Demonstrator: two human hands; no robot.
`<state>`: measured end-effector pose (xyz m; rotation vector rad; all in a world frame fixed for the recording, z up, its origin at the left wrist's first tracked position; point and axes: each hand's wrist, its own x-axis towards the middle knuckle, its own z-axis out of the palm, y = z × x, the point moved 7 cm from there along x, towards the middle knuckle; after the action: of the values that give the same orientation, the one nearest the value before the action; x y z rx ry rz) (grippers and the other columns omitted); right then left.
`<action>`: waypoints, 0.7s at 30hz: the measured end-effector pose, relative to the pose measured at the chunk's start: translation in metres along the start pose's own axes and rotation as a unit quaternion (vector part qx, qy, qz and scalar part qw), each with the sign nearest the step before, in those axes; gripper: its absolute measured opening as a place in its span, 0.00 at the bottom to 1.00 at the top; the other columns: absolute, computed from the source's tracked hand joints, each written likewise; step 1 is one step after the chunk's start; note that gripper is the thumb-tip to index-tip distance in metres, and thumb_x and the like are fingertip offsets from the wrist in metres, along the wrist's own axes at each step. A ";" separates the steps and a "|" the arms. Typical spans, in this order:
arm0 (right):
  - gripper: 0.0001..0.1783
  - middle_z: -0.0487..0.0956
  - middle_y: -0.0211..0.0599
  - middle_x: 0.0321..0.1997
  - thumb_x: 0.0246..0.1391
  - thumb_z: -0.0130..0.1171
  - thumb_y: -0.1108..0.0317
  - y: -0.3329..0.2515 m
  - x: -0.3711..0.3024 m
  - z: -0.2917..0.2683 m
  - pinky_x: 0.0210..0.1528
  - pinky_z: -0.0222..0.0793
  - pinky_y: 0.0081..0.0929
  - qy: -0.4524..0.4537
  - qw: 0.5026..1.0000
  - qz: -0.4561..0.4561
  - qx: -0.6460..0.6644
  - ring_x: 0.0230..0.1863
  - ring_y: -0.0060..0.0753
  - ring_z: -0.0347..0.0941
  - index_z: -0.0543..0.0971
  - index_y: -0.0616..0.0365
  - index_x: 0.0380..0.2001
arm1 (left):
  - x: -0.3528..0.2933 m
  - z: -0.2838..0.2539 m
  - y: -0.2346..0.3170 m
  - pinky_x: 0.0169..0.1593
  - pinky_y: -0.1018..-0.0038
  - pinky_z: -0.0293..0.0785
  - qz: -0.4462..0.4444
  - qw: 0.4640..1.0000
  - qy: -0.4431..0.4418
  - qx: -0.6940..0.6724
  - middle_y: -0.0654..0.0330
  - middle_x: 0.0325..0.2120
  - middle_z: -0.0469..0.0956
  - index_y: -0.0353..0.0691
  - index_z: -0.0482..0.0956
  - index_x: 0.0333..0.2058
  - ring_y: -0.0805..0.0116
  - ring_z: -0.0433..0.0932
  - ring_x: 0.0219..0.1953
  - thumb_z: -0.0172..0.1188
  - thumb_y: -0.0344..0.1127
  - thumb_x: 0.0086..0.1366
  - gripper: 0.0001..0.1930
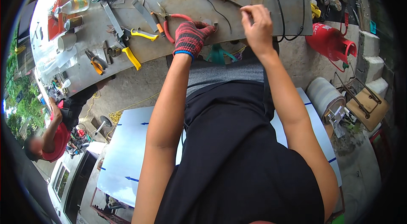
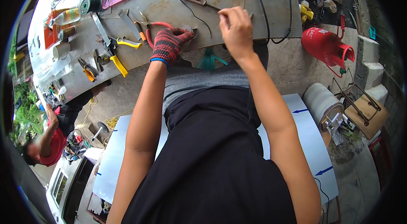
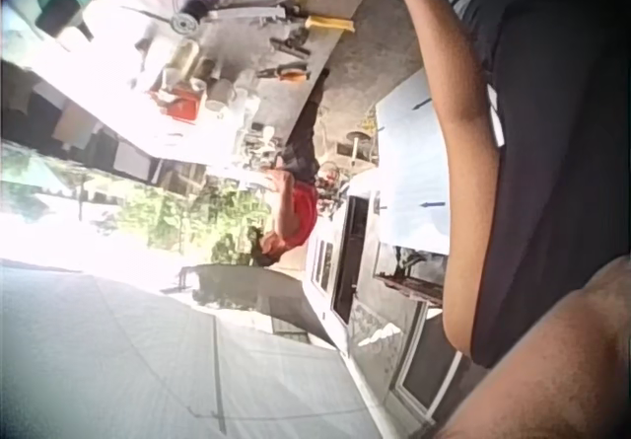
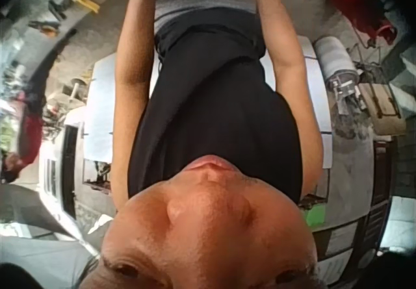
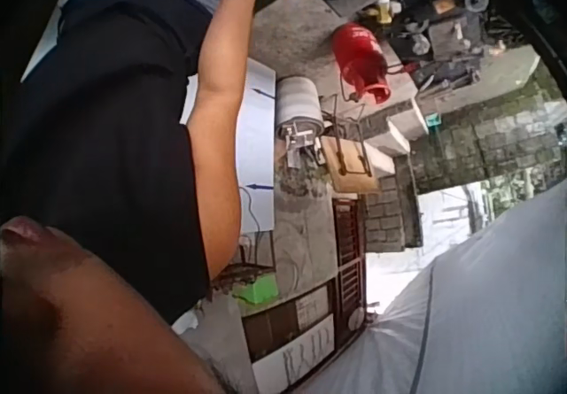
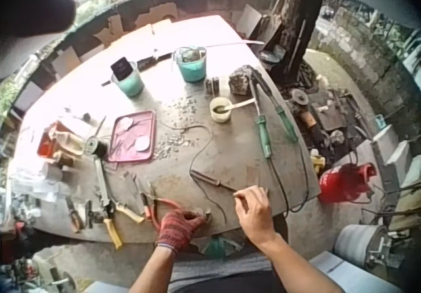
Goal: The person prepares a small metal piece by cleaning it with a file and sandpaper. They then apply flux to the metal and use a soldering iron to melt solder onto the surface, creating a joint.
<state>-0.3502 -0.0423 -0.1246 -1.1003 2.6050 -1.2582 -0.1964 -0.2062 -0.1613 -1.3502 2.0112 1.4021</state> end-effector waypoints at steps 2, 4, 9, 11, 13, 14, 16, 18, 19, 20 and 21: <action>0.08 0.80 0.38 0.37 0.51 0.67 0.77 -0.009 -0.015 0.010 0.47 0.72 0.38 -0.023 1.000 0.000 0.015 0.42 0.44 0.76 0.82 0.57 0.36 | 0.001 0.002 0.000 0.46 0.69 0.80 -0.003 1.000 -0.007 -0.001 0.53 0.33 0.88 0.37 0.90 0.42 0.64 0.86 0.35 0.75 0.49 0.57 0.22; 0.08 0.79 0.37 0.37 0.52 0.68 0.77 -0.022 -0.019 0.015 0.47 0.72 0.38 -0.029 0.999 -0.031 0.028 0.42 0.44 0.76 0.81 0.56 0.36 | 0.005 0.004 -0.004 0.45 0.69 0.79 -0.009 1.000 -0.014 -0.008 0.53 0.33 0.88 0.37 0.90 0.42 0.64 0.86 0.35 0.75 0.49 0.57 0.22; 0.08 0.80 0.37 0.37 0.52 0.68 0.76 -0.031 -0.013 0.032 0.47 0.74 0.39 -0.082 0.994 -0.056 0.053 0.42 0.43 0.77 0.81 0.57 0.36 | 0.008 0.004 -0.006 0.41 0.69 0.79 0.003 1.000 -0.021 0.017 0.56 0.35 0.89 0.38 0.89 0.45 0.68 0.84 0.36 0.76 0.53 0.56 0.26; 0.08 0.80 0.37 0.37 0.52 0.67 0.76 -0.032 -0.011 0.035 0.46 0.74 0.38 -0.096 0.992 -0.060 0.058 0.42 0.43 0.77 0.81 0.59 0.36 | 0.007 0.003 -0.005 0.42 0.68 0.80 0.005 1.000 -0.016 0.017 0.55 0.34 0.88 0.38 0.89 0.44 0.66 0.85 0.35 0.76 0.52 0.56 0.24; 0.08 0.81 0.38 0.38 0.53 0.67 0.77 -0.033 -0.010 0.038 0.46 0.75 0.36 -0.106 0.990 -0.066 0.059 0.42 0.43 0.78 0.82 0.60 0.38 | 0.005 0.003 -0.003 0.45 0.68 0.80 0.004 1.000 -0.006 0.011 0.52 0.33 0.88 0.38 0.90 0.42 0.63 0.86 0.34 0.76 0.50 0.57 0.22; 0.08 0.81 0.38 0.38 0.53 0.67 0.76 -0.033 -0.011 0.039 0.46 0.75 0.37 -0.111 0.990 -0.067 0.059 0.42 0.43 0.78 0.82 0.60 0.37 | 0.005 0.003 -0.003 0.45 0.68 0.80 0.004 1.000 -0.006 0.013 0.52 0.33 0.88 0.38 0.90 0.42 0.63 0.86 0.35 0.76 0.51 0.57 0.22; 0.08 0.80 0.39 0.38 0.53 0.67 0.76 -0.033 -0.011 0.041 0.46 0.75 0.37 -0.119 0.989 -0.070 0.061 0.42 0.43 0.78 0.82 0.61 0.37 | 0.006 0.003 -0.004 0.45 0.67 0.80 0.004 1.000 -0.006 0.016 0.52 0.33 0.88 0.39 0.90 0.42 0.63 0.86 0.35 0.75 0.51 0.57 0.22; 0.08 0.81 0.38 0.38 0.53 0.67 0.76 -0.034 -0.012 0.041 0.46 0.75 0.37 -0.118 0.989 -0.073 0.058 0.43 0.43 0.78 0.82 0.60 0.37 | 0.006 0.003 -0.004 0.45 0.68 0.80 0.009 1.000 -0.009 0.021 0.52 0.33 0.88 0.39 0.90 0.42 0.62 0.86 0.35 0.75 0.51 0.57 0.22; 0.08 0.81 0.38 0.38 0.53 0.67 0.76 -0.035 -0.012 0.041 0.46 0.75 0.37 -0.118 0.989 -0.074 0.057 0.43 0.43 0.78 0.82 0.60 0.37 | 0.006 0.003 -0.004 0.45 0.68 0.80 0.012 1.000 -0.010 0.024 0.52 0.33 0.88 0.40 0.90 0.42 0.62 0.86 0.35 0.75 0.52 0.57 0.22; 0.08 0.81 0.38 0.38 0.53 0.67 0.76 -0.035 -0.012 0.041 0.46 0.75 0.37 -0.118 0.989 -0.074 0.055 0.43 0.43 0.78 0.82 0.60 0.37 | 0.006 0.003 -0.005 0.46 0.68 0.80 0.011 1.000 -0.009 0.019 0.52 0.33 0.88 0.40 0.90 0.42 0.62 0.87 0.35 0.75 0.52 0.57 0.22; 0.08 0.81 0.38 0.38 0.53 0.67 0.76 -0.034 -0.013 0.042 0.46 0.75 0.37 -0.119 0.989 -0.075 0.054 0.43 0.43 0.78 0.82 0.60 0.37 | 0.006 0.003 -0.005 0.46 0.68 0.80 0.010 1.000 -0.007 0.014 0.52 0.33 0.88 0.40 0.90 0.42 0.61 0.87 0.35 0.75 0.52 0.57 0.22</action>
<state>-0.3071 -0.0770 -0.1319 -1.3545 2.2927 -1.1940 -0.1957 -0.2068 -0.1699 -1.3065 2.0336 1.3826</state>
